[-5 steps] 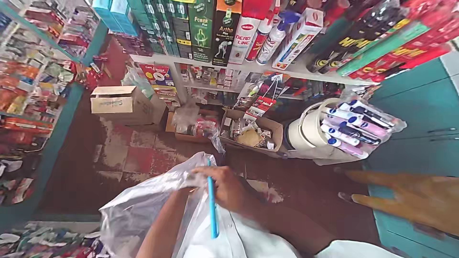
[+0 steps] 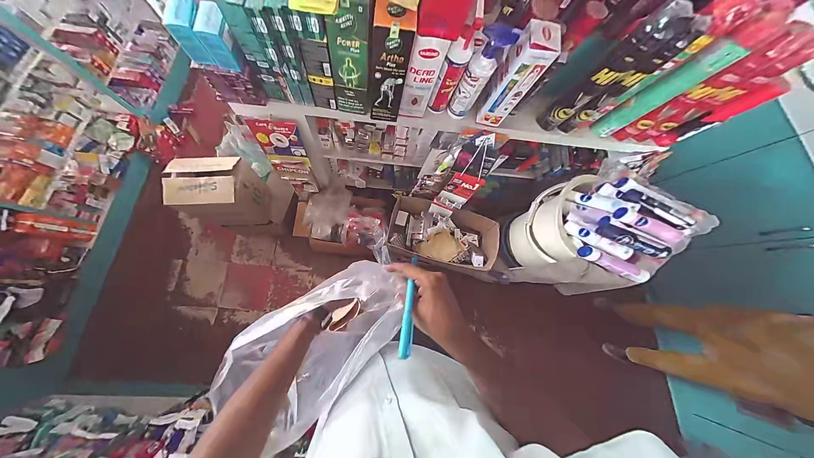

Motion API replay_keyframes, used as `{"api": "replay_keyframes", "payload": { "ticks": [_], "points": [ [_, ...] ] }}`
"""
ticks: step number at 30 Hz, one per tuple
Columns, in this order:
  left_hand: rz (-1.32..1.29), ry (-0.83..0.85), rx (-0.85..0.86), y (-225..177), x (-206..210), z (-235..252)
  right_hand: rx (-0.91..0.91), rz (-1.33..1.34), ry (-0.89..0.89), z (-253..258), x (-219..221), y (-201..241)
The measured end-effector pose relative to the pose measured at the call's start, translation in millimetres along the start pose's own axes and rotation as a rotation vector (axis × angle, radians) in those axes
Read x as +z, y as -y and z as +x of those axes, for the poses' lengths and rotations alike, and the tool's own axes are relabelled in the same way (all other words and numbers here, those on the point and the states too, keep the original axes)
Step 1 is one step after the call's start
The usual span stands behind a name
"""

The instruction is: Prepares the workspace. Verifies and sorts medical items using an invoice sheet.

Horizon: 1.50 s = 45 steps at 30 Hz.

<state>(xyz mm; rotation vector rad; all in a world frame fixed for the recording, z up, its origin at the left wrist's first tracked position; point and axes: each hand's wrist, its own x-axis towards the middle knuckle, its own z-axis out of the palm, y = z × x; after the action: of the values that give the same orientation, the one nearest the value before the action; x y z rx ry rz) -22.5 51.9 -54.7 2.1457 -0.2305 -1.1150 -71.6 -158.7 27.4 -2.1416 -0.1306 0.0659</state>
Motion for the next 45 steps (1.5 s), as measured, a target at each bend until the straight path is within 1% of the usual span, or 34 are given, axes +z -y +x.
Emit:
{"api": "replay_keyframes", "payload": {
  "ticks": [1,2,3,4,5,6,7,8,10,11,13,15,17,20,22,24,27,29,30,35,39,42,45],
  "points": [
    [0.209,-0.010,0.059,-21.3,-3.9,-15.1,0.031,-0.003,-0.029,0.9,-9.8,-9.0],
    [0.391,-0.139,0.143,-39.7,-2.8,-39.1,0.041,0.007,-0.052,2.6,-20.2,-18.1],
    [0.544,-0.420,0.313,-47.5,3.6,-64.3,0.025,0.024,-0.063,4.6,-31.2,-26.0],
    [0.686,-0.782,0.464,-50.8,8.4,-80.2,-0.004,0.053,-0.058,7.6,-43.7,-33.6],
    [0.756,-1.036,0.461,-52.3,6.4,-85.5,-0.027,0.078,-0.041,10.4,-57.4,-39.8],
    [0.761,-1.148,0.408,-49.8,-1.7,-81.0,-0.044,0.087,-0.021,12.7,-71.1,-45.7],
    [0.712,-1.156,0.357,-43.2,-12.0,-69.3,-0.065,0.089,-0.013,18.3,-83.4,-52.9],
    [0.626,-1.085,0.312,-39.7,-24.6,-53.7,-0.079,0.081,-0.017,27.6,-95.3,-61.0],
    [0.436,-0.841,0.186,-47.6,-40.8,-24.4,-0.076,0.036,-0.042,47.4,-118.2,-79.6],
    [0.347,-0.766,0.193,-57.7,-39.3,-11.6,-0.065,0.003,-0.061,57.6,-131.3,-89.8],
    [0.272,-0.695,0.226,-82.8,-26.2,11.6,-0.053,-0.058,-0.110,79.9,-158.6,-112.0],
    [0.221,-0.667,0.241,-104.9,-10.0,34.8,-0.075,-0.105,-0.138,99.8,-182.2,-135.5],
    [0.160,-0.622,0.204,-123.1,1.6,59.7,-0.092,-0.161,-0.157,118.9,-199.0,-155.1],
    [0.019,-0.486,0.103,-141.3,14.8,93.9,-0.049,-0.251,-0.119,145.1,-210.8,-171.9],
    [-0.080,-0.388,0.076,-146.5,30.5,113.2,0.000,-0.299,-0.067,161.0,-212.2,-178.7],
    [-0.152,-0.248,0.121,-151.2,50.3,128.8,0.043,-0.355,-0.007,177.5,-211.4,-180.4],
    [-0.189,-0.012,0.252,-161.8,76.7,149.0,0.138,-0.461,0.138,197.4,-210.5,-176.2],
    [-0.200,0.132,0.312,-168.1,83.5,161.8,0.169,-0.513,0.228,208.9,-211.2,-180.9],
    [-0.204,0.172,0.332,-169.1,84.8,168.2,0.175,-0.530,0.262,214.5,-211.4,-184.9],
    [-0.233,0.236,0.337,-160.3,84.4,191.5,0.222,-0.621,0.389,237.9,-200.7,-210.0],
    [-0.273,0.311,0.346,-157.6,77.6,195.9,0.237,-0.583,0.412,250.0,-187.4,-222.5],
    [-0.309,0.274,0.360,-153.6,69.8,191.7,0.216,-0.563,0.414,258.5,-175.6,-224.3],
    [-0.292,0.250,0.293,-145.8,57.7,188.1,0.207,-0.535,0.393,269.8,-158.7,-231.9]
  ]
}}
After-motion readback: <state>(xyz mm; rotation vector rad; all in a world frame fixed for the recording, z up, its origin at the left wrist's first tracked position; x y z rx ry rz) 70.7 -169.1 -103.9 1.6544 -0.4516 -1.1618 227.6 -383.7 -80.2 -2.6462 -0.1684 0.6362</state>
